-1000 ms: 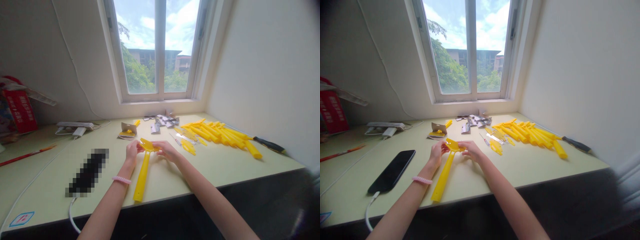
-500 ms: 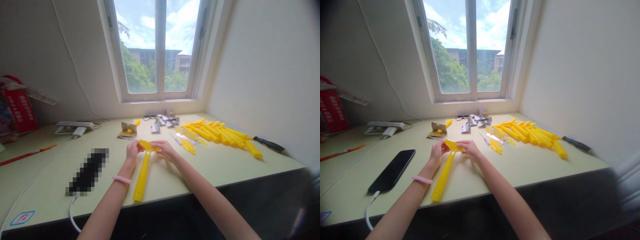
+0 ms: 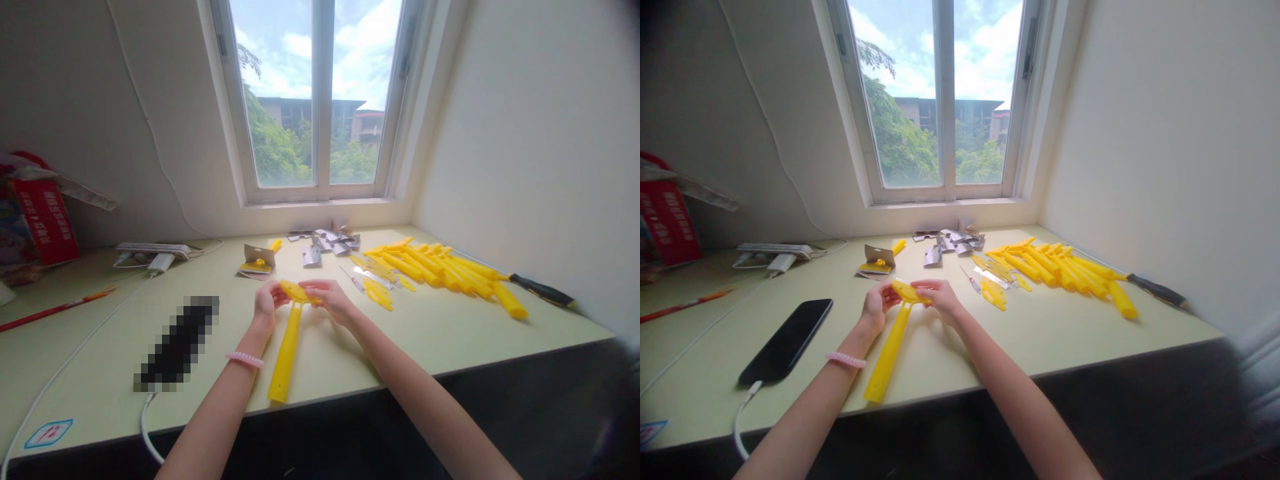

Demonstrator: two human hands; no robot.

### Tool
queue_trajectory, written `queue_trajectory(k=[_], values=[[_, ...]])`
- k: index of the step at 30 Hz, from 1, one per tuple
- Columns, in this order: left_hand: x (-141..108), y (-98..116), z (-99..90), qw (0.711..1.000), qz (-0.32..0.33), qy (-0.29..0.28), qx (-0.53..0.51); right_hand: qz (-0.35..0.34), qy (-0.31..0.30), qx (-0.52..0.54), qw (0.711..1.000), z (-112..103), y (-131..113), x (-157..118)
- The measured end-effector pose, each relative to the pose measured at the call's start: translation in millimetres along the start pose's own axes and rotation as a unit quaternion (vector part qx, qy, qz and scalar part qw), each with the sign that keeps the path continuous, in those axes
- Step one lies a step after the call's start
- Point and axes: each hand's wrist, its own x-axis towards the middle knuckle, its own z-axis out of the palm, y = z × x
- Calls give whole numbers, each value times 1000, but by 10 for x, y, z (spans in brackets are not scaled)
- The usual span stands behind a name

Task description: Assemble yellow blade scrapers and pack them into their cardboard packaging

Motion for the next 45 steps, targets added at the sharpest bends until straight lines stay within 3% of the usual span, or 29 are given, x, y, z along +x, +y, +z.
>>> queue_trajectory(k=[9,16,24,27,30,32,34,37,41,45], values=[[-60,52,51,999,-10,-47,1,-23,31,22,999,-9,9,24],[-182,12,110,976,-60,-200,64,-45,47,29,997,-33,22,44],[-231,21,177,955,-48,-279,88,-40,24,14,999,-37,55,49],[-193,30,171,959,-26,-268,92,-36,8,-17,999,-39,66,76],[-121,18,138,970,-6,-227,87,-63,77,-119,988,-130,87,149],[-74,8,114,979,4,-188,80,-104,160,-233,954,-236,106,204],[-42,-2,96,985,10,-159,71,-117,201,-332,914,-338,130,243],[-26,-20,87,987,9,-146,62,-104,186,-408,888,-407,170,257],[-24,-40,86,987,-2,-145,64,-120,144,-435,881,-345,204,223],[-18,-45,85,986,-8,-150,71,-127,144,-455,870,-286,220,195]])
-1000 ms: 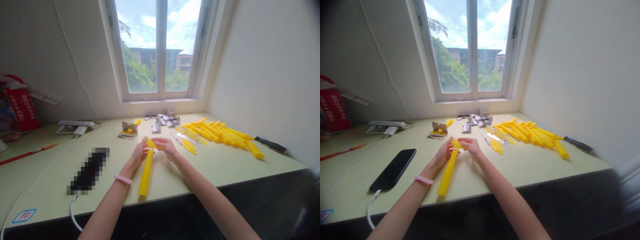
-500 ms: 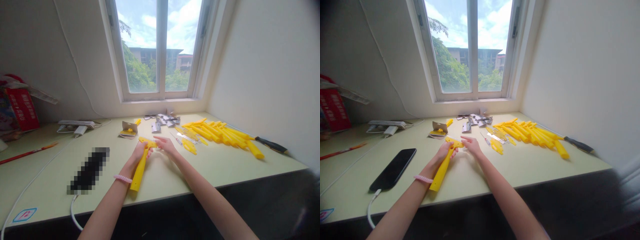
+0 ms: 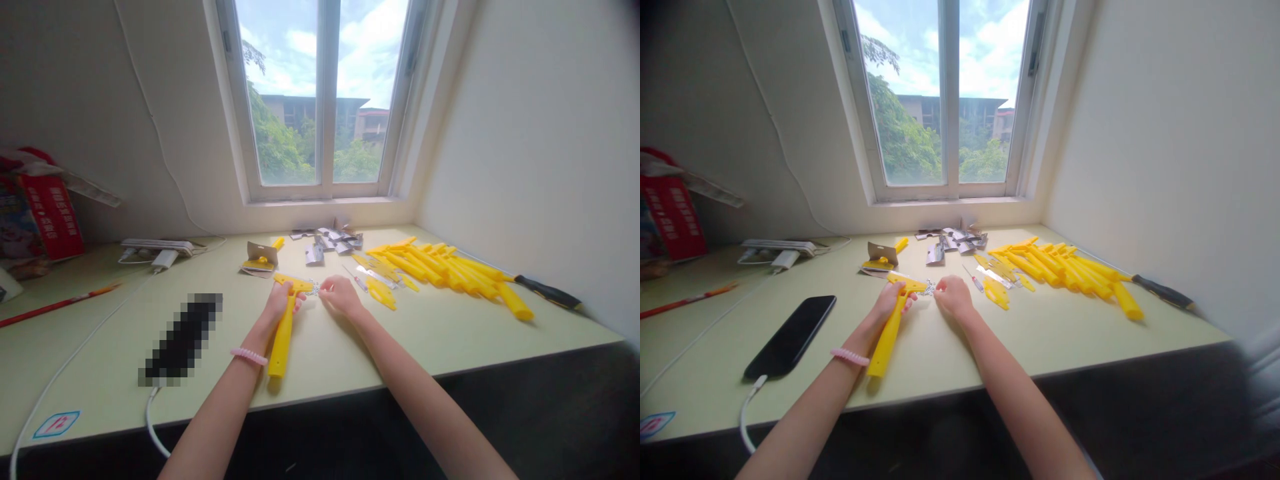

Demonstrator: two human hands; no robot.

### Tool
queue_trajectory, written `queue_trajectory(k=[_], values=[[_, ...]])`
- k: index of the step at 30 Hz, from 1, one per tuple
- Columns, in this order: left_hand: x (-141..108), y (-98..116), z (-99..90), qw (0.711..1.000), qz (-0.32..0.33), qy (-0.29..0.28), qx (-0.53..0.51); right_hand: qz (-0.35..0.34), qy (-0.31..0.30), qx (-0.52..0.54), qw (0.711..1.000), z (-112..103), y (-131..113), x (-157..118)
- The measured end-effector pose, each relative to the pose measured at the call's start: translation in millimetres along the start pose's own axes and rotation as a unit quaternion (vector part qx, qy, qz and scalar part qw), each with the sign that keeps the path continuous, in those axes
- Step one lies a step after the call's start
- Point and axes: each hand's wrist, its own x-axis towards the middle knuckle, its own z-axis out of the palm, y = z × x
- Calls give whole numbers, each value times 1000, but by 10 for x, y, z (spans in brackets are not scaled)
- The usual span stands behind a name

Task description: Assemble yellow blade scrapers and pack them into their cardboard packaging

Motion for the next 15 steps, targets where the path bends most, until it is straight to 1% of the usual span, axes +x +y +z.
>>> queue_trajectory(k=[4,8,12,15], values=[[-15,8,16,1000,-6,-12,14,12,-3,-7,1000,5,-12,-6],[-51,21,46,999,-15,-32,28,35,-18,-1,999,-9,-15,-2],[-81,17,63,996,-29,-75,38,48,-26,19,998,-14,32,24],[-111,17,76,992,-34,-114,43,52,1,68,996,-29,57,61]])
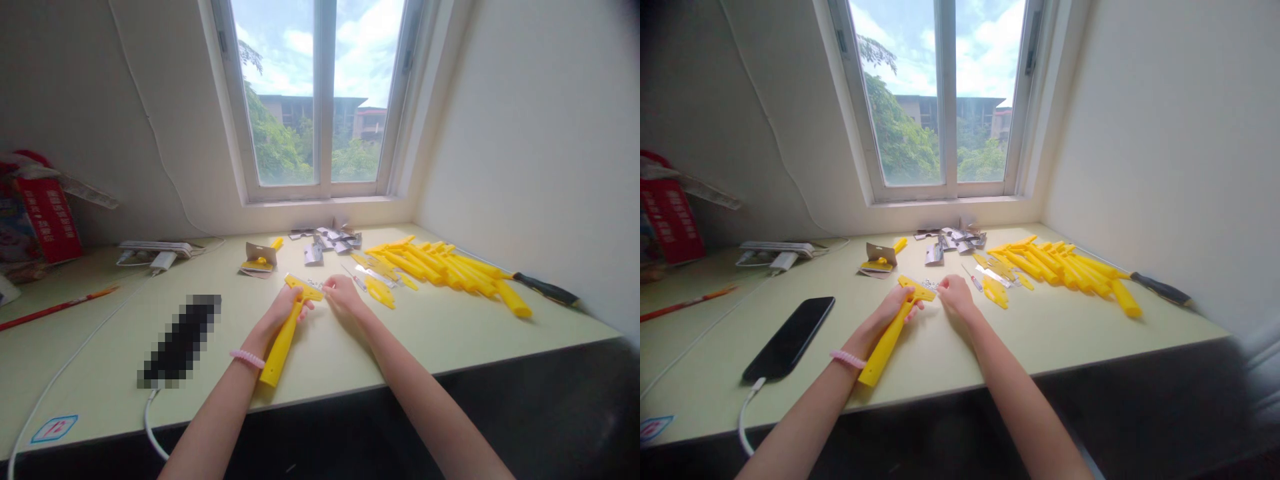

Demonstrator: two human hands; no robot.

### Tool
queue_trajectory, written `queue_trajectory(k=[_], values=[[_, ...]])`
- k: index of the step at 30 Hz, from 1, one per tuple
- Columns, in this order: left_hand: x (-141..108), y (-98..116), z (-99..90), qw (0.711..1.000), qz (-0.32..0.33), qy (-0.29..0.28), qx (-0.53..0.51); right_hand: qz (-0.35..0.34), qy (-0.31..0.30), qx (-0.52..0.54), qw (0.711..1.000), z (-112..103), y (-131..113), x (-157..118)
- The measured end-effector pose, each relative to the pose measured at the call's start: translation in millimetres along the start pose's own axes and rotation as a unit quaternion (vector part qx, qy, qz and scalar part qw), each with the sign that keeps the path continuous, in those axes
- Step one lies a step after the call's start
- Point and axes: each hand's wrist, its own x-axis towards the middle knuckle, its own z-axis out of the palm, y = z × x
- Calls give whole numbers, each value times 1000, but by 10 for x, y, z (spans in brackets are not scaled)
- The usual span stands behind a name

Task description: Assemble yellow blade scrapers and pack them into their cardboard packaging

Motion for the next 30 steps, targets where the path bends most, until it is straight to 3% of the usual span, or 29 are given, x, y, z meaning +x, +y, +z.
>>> queue_trajectory(k=[5,8,13,20,26,30], values=[[-70,10,51,998,-11,-59,23,-11,11,135,991,-64,-126,-5],[-100,1,74,995,-12,-99,30,-5,-30,241,970,-91,-240,-72],[-108,-35,72,990,-24,-134,37,7,-99,325,941,-92,-314,-127],[-110,-61,61,988,-28,-145,37,6,-87,305,948,-82,-313,-130],[-109,-52,81,988,-27,-146,34,-27,-129,302,944,-13,-308,-164],[-100,-70,73,988,-23,-150,35,-49,-105,280,953,19,-296,-160]])
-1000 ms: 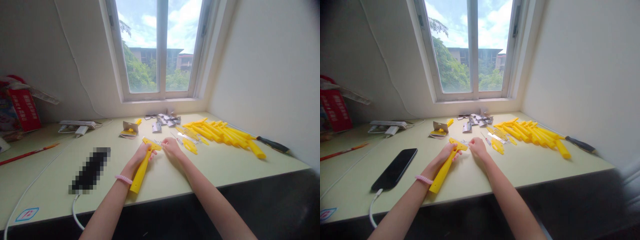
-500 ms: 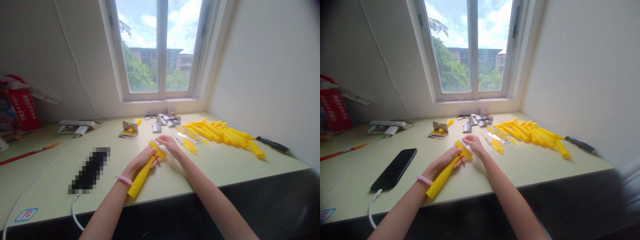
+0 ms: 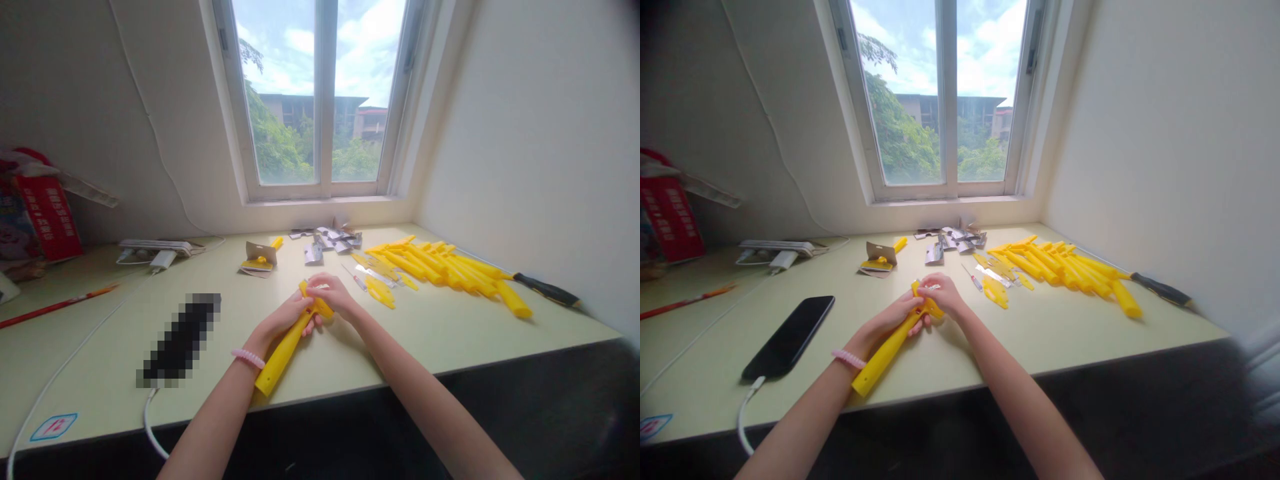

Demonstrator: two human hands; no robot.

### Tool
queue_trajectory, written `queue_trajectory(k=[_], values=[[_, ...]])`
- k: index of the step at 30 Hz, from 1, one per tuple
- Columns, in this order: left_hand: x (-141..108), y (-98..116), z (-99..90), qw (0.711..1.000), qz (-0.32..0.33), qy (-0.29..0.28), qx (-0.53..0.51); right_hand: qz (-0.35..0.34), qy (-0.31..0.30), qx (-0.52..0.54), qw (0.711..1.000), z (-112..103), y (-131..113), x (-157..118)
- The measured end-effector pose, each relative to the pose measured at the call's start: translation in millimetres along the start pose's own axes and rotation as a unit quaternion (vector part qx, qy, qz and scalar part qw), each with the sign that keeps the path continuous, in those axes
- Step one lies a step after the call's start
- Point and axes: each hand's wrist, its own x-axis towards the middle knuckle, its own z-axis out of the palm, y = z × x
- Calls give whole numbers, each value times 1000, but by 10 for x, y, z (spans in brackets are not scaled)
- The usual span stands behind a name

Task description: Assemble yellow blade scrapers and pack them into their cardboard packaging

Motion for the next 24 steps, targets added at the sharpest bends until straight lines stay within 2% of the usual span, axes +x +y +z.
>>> queue_trajectory(k=[5,11,21,24], values=[[-1,-3,-2,1000,-10,3,-8,10,2,-8,1000,-5,-31,-14],[-14,16,7,1000,-8,-2,-12,92,-18,72,993,2,-45,-40],[-6,20,-9,1000,-11,2,-5,77,-2,51,996,19,27,17],[13,32,-18,999,-12,38,-10,51,60,-41,996,-80,69,63]])
